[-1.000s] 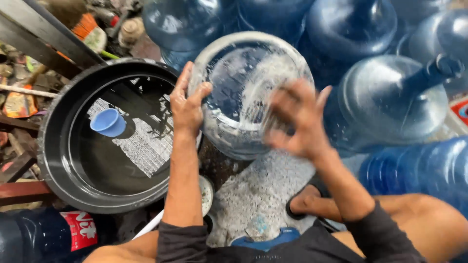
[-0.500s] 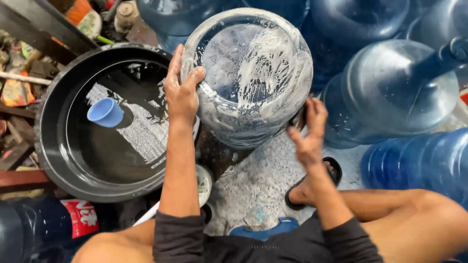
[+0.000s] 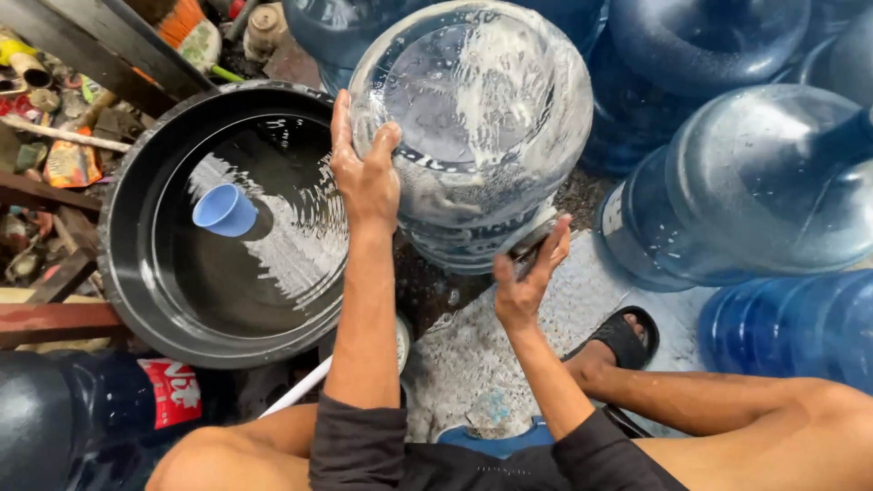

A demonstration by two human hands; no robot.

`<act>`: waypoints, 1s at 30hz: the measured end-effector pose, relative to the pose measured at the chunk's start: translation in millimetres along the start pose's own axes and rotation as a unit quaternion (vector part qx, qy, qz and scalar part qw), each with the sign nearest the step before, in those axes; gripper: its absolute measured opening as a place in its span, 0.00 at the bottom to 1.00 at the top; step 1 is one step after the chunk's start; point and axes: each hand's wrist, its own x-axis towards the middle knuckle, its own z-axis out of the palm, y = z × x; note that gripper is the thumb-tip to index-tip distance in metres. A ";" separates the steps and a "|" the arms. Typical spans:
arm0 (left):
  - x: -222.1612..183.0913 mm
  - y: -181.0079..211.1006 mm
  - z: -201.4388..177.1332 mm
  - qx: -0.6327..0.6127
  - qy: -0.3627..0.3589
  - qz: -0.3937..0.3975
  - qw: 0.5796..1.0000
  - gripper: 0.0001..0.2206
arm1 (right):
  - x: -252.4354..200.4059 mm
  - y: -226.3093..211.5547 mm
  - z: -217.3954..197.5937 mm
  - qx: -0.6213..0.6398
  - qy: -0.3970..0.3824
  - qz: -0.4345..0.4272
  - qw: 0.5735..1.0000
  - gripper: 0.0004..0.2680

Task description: Manually scrubbing the exterior of large plastic water jugs with soap and water before rinsing them.

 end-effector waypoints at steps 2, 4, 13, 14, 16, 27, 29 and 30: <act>1.2 -7.2 -7.5 0.018 0.012 -0.008 1.000 0.32 | -9.4 -12.9 -6.9 -0.061 -0.044 -0.047 0.996 0.36; 4.6 -7.8 -7.5 0.024 0.025 -0.009 0.999 0.33 | -17.5 -7.8 -17.5 -0.123 -0.087 -0.108 0.983 0.36; -8.7 -6.7 -3.6 0.058 0.022 -0.014 0.998 0.33 | 4.2 -22.8 6.0 -0.147 0.065 -0.078 0.984 0.35; -9.5 -7.6 -2.9 0.064 0.027 -0.020 0.997 0.33 | -1.0 -29.0 14.5 -0.174 0.042 -0.143 0.973 0.35; 0.7 -5.4 3.8 0.063 0.025 -0.011 0.998 0.33 | 12.8 -29.2 25.5 -0.198 0.033 -0.217 0.955 0.35; -25.6 4.2 -8.8 0.103 0.024 -0.029 0.994 0.33 | -5.9 -19.8 10.7 -0.208 0.019 -0.138 0.968 0.37; -23.1 1.4 -17.7 0.103 0.023 -0.018 0.994 0.33 | -33.6 26.6 -16.5 -0.231 0.001 -0.008 0.973 0.35; -21.6 -0.1 -18.0 0.100 0.015 -0.006 0.995 0.33 | -45.9 49.9 -32.8 -0.253 -0.010 0.122 0.960 0.33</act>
